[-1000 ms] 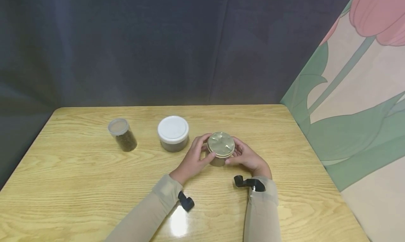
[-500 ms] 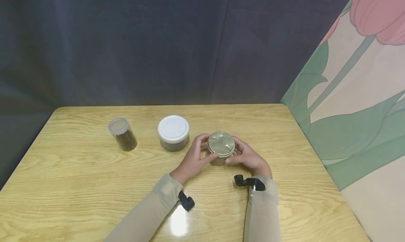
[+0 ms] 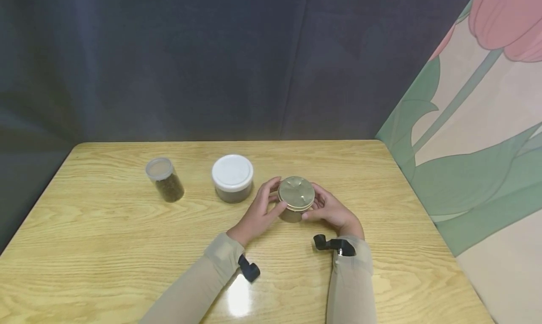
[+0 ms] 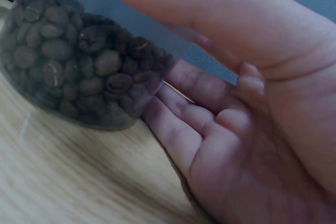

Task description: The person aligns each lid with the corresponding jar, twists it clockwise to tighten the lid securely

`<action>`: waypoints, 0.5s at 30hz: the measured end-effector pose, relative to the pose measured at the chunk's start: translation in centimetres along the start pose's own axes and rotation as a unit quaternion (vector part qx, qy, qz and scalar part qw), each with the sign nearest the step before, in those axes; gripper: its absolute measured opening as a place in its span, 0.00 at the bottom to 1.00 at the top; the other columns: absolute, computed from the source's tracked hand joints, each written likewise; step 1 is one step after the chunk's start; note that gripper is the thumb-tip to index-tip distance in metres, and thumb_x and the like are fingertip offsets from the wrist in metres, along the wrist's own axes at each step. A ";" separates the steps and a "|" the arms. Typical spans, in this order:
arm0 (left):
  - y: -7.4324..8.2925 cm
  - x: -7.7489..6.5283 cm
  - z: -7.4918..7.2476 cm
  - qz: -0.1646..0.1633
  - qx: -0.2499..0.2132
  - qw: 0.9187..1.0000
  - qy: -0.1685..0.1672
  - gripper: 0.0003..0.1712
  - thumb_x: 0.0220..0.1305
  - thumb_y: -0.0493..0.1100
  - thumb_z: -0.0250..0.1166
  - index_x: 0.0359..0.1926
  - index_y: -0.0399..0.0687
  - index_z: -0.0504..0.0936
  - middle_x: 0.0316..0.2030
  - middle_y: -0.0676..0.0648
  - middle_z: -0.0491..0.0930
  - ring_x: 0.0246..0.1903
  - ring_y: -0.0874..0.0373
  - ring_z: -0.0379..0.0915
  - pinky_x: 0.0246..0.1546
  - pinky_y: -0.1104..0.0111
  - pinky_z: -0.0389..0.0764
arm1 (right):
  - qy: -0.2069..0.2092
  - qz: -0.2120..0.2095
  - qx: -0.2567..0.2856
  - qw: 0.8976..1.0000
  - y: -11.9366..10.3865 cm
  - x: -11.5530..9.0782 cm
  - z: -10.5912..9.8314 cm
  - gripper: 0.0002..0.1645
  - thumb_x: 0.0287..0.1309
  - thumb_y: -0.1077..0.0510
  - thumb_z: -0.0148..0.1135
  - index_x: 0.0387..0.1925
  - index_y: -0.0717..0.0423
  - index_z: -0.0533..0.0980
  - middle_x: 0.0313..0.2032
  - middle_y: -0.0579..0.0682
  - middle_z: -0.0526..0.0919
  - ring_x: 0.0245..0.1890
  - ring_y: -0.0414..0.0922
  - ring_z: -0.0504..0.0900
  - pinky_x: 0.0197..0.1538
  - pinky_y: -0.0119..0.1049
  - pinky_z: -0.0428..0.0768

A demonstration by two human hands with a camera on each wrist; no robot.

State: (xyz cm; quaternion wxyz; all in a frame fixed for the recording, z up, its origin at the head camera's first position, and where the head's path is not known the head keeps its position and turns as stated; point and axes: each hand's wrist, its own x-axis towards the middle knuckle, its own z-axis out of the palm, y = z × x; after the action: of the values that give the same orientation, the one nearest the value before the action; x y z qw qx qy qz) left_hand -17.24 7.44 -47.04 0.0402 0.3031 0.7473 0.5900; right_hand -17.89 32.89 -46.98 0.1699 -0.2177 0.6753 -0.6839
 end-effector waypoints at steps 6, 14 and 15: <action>0.1 0.0 0.3 -0.002 -0.016 1.000 0.027 0.43 0.67 0.46 0.70 0.72 0.40 0.55 0.69 0.41 0.62 0.68 0.50 0.62 0.66 0.63 0.72 | -0.007 -0.004 0.011 1.000 0.1 0.0 0.0 0.51 0.52 0.75 0.71 0.75 0.56 0.60 0.67 0.45 0.72 0.68 0.38 0.68 0.69 0.27 0.67; -0.1 0.1 0.5 0.005 0.007 1.000 0.026 0.40 0.69 0.47 0.68 0.72 0.42 0.56 0.67 0.41 0.62 0.67 0.49 0.63 0.65 0.62 0.73 | -0.005 -0.004 0.015 1.000 0.2 0.0 -0.1 0.50 0.52 0.77 0.70 0.74 0.55 0.62 0.66 0.45 0.73 0.67 0.38 0.69 0.68 0.27 0.67; -0.1 0.1 0.4 0.003 0.008 1.000 0.023 0.40 0.70 0.47 0.67 0.73 0.43 0.56 0.67 0.40 0.62 0.67 0.49 0.64 0.65 0.62 0.73 | -0.004 -0.003 0.016 1.000 0.2 0.0 -0.1 0.50 0.52 0.76 0.70 0.74 0.55 0.62 0.66 0.45 0.73 0.67 0.38 0.69 0.68 0.27 0.67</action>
State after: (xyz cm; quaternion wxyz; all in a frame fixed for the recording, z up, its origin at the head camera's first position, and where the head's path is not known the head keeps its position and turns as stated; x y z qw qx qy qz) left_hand -17.13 7.84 -47.24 0.0183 0.2921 0.7517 0.5911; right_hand -17.98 32.98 -47.20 0.1739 -0.2202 0.6631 -0.6939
